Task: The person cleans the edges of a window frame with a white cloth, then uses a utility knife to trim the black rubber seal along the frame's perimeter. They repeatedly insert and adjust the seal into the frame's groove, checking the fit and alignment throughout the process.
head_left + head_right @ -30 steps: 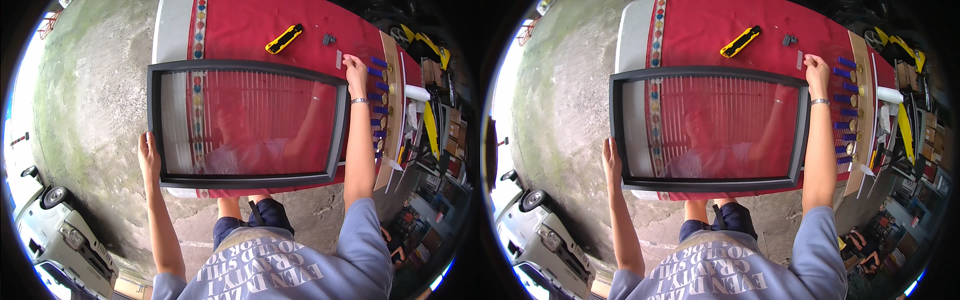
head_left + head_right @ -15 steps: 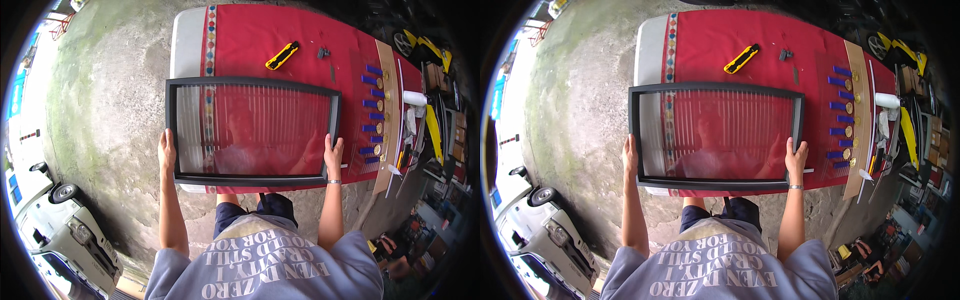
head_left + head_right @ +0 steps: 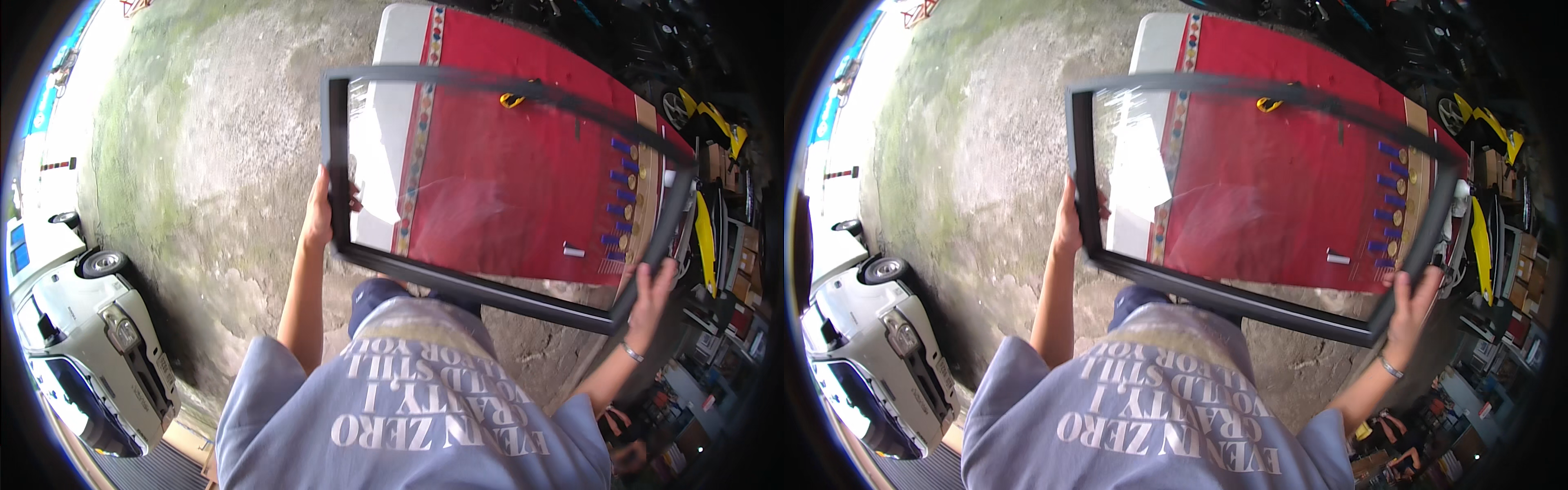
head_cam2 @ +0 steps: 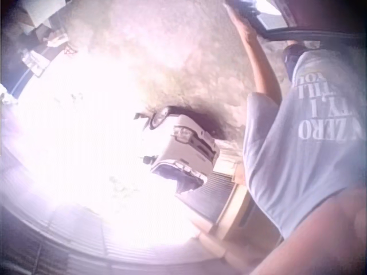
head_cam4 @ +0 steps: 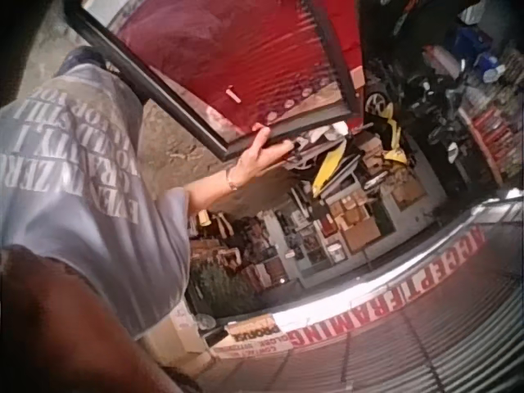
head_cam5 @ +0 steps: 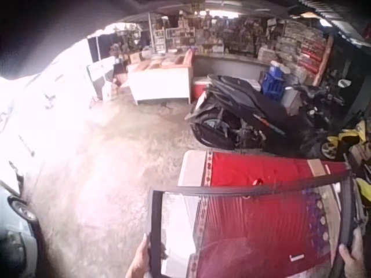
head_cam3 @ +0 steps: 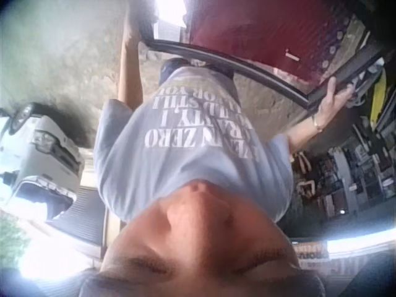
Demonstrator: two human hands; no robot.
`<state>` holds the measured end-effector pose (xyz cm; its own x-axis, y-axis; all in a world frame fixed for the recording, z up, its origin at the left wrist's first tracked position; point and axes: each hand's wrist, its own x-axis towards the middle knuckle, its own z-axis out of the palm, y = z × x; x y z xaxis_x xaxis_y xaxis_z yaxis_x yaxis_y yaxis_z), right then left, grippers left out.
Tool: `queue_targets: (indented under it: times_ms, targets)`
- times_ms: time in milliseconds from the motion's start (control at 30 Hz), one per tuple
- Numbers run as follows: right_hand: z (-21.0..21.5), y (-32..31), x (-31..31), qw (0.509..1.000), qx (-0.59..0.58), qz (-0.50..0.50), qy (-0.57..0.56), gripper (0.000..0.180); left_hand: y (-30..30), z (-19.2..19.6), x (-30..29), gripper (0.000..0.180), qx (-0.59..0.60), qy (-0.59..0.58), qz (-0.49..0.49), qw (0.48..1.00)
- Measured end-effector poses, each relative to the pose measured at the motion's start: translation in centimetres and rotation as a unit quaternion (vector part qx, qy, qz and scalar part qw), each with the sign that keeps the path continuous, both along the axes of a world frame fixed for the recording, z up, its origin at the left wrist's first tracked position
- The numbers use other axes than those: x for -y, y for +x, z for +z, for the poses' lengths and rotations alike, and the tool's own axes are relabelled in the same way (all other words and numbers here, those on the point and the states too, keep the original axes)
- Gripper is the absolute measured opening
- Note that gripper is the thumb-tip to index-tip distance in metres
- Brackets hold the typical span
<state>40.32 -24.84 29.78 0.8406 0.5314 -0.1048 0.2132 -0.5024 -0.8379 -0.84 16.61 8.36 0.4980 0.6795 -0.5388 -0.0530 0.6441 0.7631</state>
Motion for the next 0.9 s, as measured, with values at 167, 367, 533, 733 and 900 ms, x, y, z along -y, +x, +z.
queue_targets:
  times_ms: [167,367,533,733,900]
  targets:
    - [16.6,-3.4,1.4,0.977,0.202,0.021,-0.065,0.038,2.4,5.3,1.0,0.075,0.196,-0.038,-0.042,0.979]
    - [29.4,-3.7,2.7,0.943,0.299,-0.023,-0.142,0.033,3.5,10.3,1.5,0.068,0.39,-0.093,-0.064,0.914]
    - [36.2,-1.8,2.2,0.933,0.288,-0.017,-0.216,0.034,3.0,14.9,1.8,0.064,0.439,-0.089,-0.108,0.888]
    - [37.8,2.9,3.4,0.932,0.268,0.014,-0.242,0.038,1.5,19.9,2.4,0.064,0.403,-0.039,-0.096,0.909]
    - [36.7,1.0,1.6,0.941,0.272,0.016,-0.201,0.042,0.5,20.2,2.2,0.062,0.421,-0.043,-0.057,0.904]
